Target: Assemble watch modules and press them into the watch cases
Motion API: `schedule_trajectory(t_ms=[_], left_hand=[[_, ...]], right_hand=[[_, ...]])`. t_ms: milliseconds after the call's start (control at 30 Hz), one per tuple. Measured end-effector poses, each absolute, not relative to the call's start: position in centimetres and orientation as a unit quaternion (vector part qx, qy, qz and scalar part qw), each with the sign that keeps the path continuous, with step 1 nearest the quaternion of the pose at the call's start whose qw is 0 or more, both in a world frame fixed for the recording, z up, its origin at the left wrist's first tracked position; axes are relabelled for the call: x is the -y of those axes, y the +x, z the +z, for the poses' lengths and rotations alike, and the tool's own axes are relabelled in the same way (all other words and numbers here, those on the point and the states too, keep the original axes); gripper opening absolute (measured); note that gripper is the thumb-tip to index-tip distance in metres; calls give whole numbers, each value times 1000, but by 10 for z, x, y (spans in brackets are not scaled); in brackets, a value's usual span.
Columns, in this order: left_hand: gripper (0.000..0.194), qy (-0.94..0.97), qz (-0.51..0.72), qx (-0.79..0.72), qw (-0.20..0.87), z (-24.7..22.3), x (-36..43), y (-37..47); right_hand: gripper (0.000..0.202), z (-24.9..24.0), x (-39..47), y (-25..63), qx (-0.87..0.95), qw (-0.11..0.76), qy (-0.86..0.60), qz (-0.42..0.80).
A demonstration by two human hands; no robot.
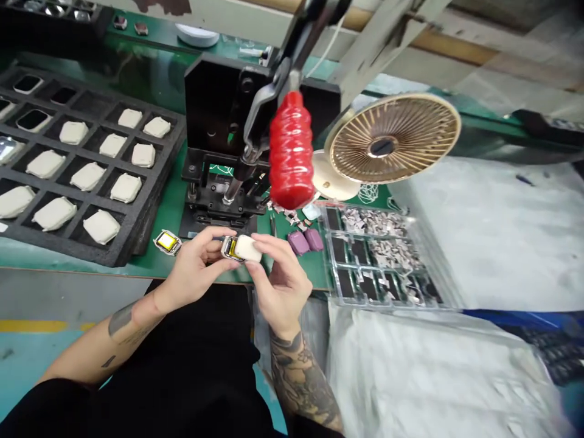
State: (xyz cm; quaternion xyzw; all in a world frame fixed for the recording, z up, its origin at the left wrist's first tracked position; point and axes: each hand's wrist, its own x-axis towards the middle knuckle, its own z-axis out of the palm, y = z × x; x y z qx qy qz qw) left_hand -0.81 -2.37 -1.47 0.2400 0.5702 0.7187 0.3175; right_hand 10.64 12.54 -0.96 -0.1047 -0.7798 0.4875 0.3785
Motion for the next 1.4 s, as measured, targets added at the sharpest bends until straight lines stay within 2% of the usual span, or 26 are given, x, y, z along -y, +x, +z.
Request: schedule_trajectory(t_ms=[133,300,467,567,700,867,967,1033,1133,1300,1400], left_hand=[[44,249,711,-583,305,-15,25,-7],[51,268,715,-560,320,-14,28,-10],[34,247,743,-537,315,-13,28,-13],[40,264,732,-541,318,-12,28,-15],[30,305,710,-561,297,-12,31,-15],[20,337,668,-638,180,-14,35,-13],[20,318,678,-636,187,-13,33,-11],[23,279,704,-608,236,-12,29,-11],[25,213,749,-559,284,-11,24,-12],[27,239,746,-538,312,-17,27,-15],[34,292,709,-564,306,-20,32,-17]], right_hand=[[30,-10,-121,99,804,359,-85,467],[43,-11,-121,98,843,366,-48,391],[50,-10,-123,102,842,376,-75,380],[40,-7,-126,102,836,348,-90,415],[18,-4,-125,99,825,333,-85,448],[11,-4,-111,97,810,356,-89,458],[10,-1,-114,99,823,339,-94,445],[13,2,-126,102,843,347,-102,399],[26,3,-151,109,881,369,-145,260],[40,-7,-167,116,962,206,-176,22],[38,-12,-162,117,970,159,-185,-15]])
